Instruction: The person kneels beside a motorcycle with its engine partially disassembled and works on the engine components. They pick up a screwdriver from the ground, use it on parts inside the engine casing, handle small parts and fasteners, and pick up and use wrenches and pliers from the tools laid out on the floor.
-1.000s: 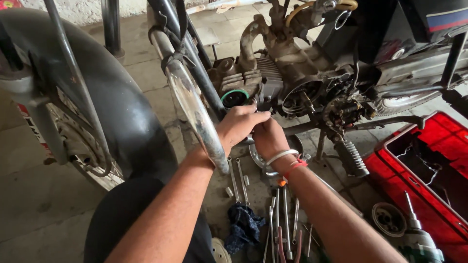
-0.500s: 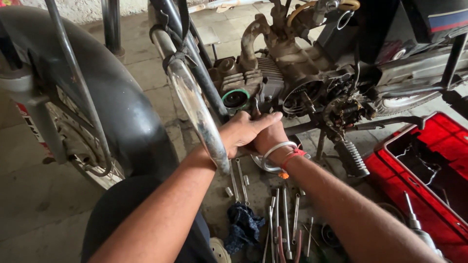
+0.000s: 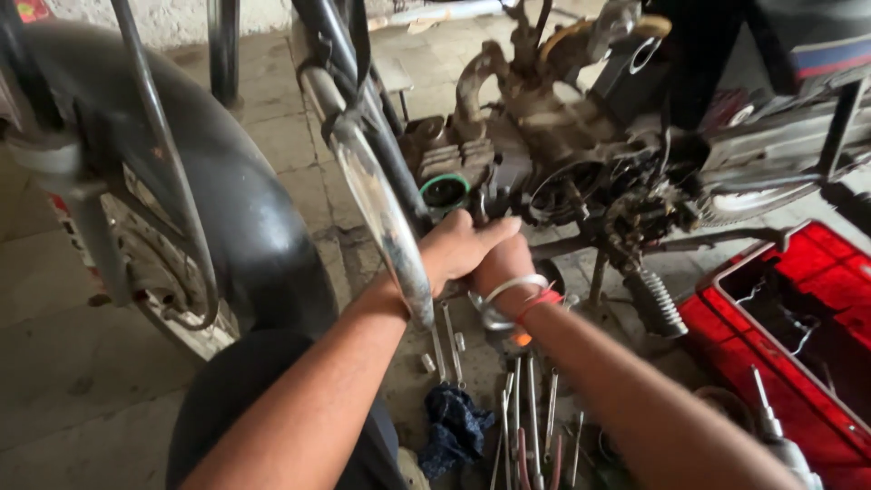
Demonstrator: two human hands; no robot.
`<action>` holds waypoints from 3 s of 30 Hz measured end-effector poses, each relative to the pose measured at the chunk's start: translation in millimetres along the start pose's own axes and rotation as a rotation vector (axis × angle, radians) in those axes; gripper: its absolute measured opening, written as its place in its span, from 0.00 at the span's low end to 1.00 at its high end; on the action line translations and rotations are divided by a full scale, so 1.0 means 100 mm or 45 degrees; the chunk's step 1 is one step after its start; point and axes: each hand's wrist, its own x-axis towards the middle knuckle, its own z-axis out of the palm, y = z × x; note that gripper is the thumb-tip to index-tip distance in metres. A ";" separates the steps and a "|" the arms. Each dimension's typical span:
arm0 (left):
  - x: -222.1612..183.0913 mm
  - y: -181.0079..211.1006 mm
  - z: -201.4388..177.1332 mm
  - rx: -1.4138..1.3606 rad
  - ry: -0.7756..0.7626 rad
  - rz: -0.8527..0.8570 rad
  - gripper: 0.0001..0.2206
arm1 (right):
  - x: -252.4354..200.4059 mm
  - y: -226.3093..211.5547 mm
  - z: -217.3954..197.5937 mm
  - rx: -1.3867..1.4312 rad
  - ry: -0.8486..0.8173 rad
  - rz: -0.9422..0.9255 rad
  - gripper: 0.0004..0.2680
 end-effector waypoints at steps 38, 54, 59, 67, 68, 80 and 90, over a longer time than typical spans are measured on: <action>-0.48 0.37 -0.03 -0.413 -0.328 0.094 0.39 | 0.08 -0.21 -0.80 -0.227 -0.374 0.051 0.14; -0.12 0.10 0.02 -0.188 -0.358 0.186 0.19 | -0.60 0.18 -0.82 0.461 0.105 0.514 0.08; 0.35 -0.20 0.16 -0.149 -0.472 0.261 0.22 | -0.59 0.35 -0.54 0.443 0.177 0.487 0.06; 0.63 -0.33 0.20 -0.120 -0.454 0.221 0.38 | -0.41 0.42 -0.34 0.455 0.203 0.487 0.06; 0.62 -0.31 0.20 -0.114 -0.461 0.253 0.38 | -0.40 0.42 -0.34 0.447 0.216 0.476 0.07; 0.59 -0.28 0.18 -0.110 -0.405 0.322 0.37 | -0.31 0.42 -0.47 0.361 0.221 0.408 0.08; 0.20 0.19 0.12 -0.038 -0.357 0.027 0.34 | -0.21 0.52 -0.43 0.436 0.208 0.367 0.07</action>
